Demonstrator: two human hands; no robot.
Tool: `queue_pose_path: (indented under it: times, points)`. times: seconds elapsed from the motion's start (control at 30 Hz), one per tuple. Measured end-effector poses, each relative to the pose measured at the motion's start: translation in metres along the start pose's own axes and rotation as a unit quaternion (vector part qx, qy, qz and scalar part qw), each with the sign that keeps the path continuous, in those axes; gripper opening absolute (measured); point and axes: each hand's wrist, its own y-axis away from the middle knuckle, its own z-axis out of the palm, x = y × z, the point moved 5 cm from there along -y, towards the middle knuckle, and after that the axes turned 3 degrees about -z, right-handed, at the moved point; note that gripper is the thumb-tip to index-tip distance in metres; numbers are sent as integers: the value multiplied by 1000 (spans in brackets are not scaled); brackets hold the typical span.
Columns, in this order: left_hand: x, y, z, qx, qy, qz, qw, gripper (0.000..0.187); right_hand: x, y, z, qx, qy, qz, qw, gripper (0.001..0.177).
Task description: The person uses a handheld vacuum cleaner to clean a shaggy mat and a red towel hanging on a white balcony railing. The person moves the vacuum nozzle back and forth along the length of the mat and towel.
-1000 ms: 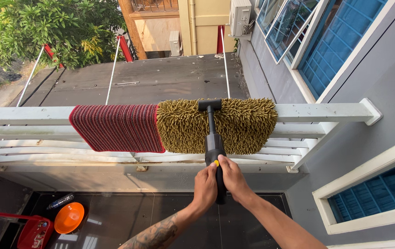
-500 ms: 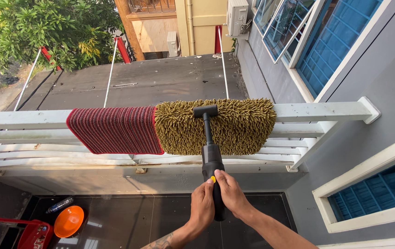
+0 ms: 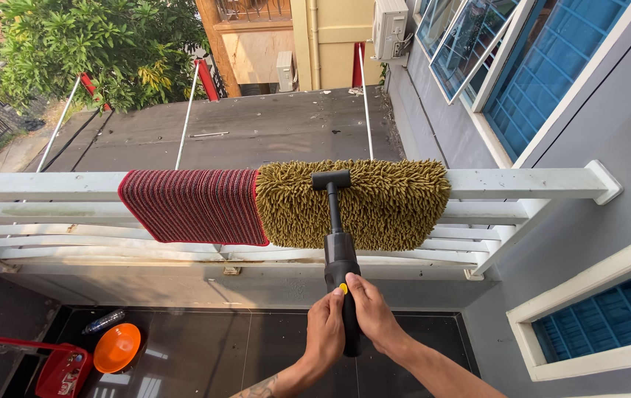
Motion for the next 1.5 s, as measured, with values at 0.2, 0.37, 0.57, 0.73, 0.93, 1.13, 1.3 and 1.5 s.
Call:
queue_pose_path:
  times: [0.2,0.37,0.57,0.73,0.93,1.13,1.3,1.5]
  points:
    - [3,-44,-5,55,-41,0,998,55,-7,-50,8,1,-27,-40,999,40]
    - [4,-54,-10,59,-48,1,997,56,-8,-63,13,-28,-46,-34,998,47]
    - [-14,-2,-23,38,-6,9,999,52,12,-11,22,-25,-15,-27,999,46]
    - [-15,-36,-29,64,-33,16,997,55,3,-46,28,-18,15,-48,999,48]
    - [-8,-59,-30,63,-42,-2,997,58,-14,-64,34,-47,-2,-23,999,45]
    - [-22,-9,-39,48,13,-21,999,53,-2,-14,40,-79,-28,-11,996,44]
    - [-20,-48,-46,82,-18,11,996,56,0,-59,49,-57,-24,-13,998,44]
    - [-15,-65,-50,88,-58,-3,994,56,-10,-74,54,-29,-4,-57,998,47]
